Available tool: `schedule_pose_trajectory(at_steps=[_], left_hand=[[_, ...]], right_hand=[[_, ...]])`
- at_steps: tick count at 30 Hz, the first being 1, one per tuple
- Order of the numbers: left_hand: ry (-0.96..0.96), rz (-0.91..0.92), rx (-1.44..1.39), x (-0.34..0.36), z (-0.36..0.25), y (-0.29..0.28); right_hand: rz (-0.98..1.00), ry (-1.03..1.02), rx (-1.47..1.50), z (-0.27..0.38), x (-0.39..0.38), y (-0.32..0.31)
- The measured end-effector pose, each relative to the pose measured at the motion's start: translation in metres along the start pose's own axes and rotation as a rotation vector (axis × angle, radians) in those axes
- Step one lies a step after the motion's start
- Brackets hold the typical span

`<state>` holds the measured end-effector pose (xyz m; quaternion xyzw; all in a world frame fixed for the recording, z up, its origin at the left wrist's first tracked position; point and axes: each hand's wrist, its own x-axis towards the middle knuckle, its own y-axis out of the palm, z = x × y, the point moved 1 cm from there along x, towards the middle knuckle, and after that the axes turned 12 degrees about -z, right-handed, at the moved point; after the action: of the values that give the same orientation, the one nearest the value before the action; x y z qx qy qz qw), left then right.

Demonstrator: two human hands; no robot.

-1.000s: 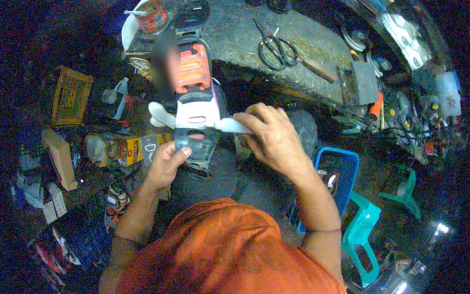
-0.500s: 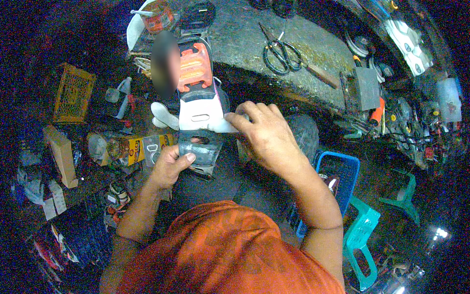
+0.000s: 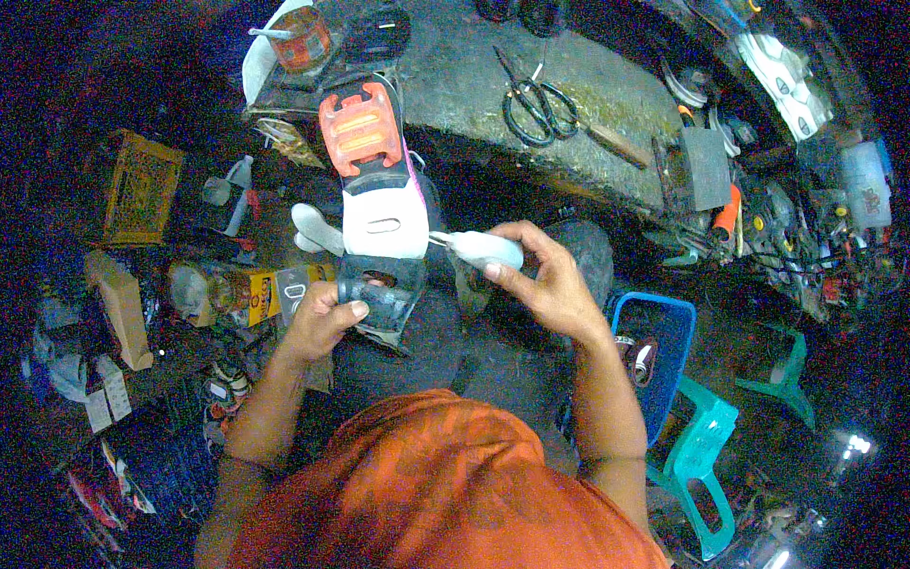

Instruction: The person repairs multiple shoes by applying glue to the soles and pressing them back together. They handle a dark sneaker, a pink and blue sneaker, and a teal sandal, using a glue bottle and a wooden stick to spread adhesive and press the parts.

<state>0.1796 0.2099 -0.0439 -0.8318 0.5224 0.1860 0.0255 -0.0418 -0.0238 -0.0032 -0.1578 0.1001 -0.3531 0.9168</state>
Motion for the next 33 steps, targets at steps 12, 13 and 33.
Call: schedule_pose_trajectory(at_steps=[12, 13, 33], left_hand=[[-0.337, -0.143, -0.696, 0.003, -0.022, 0.021], [-0.389, -0.213, -0.515, 0.005, -0.022, 0.019], [-0.276, -0.216, -0.083, -0.009, -0.022, 0.02]], right_hand=[[0.251, -0.111, 0.28, 0.021, -0.055, 0.078], [0.27, -0.119, 0.272, 0.022, -0.054, 0.077], [-0.045, -0.421, -0.352, 0.042, 0.002, 0.03]])
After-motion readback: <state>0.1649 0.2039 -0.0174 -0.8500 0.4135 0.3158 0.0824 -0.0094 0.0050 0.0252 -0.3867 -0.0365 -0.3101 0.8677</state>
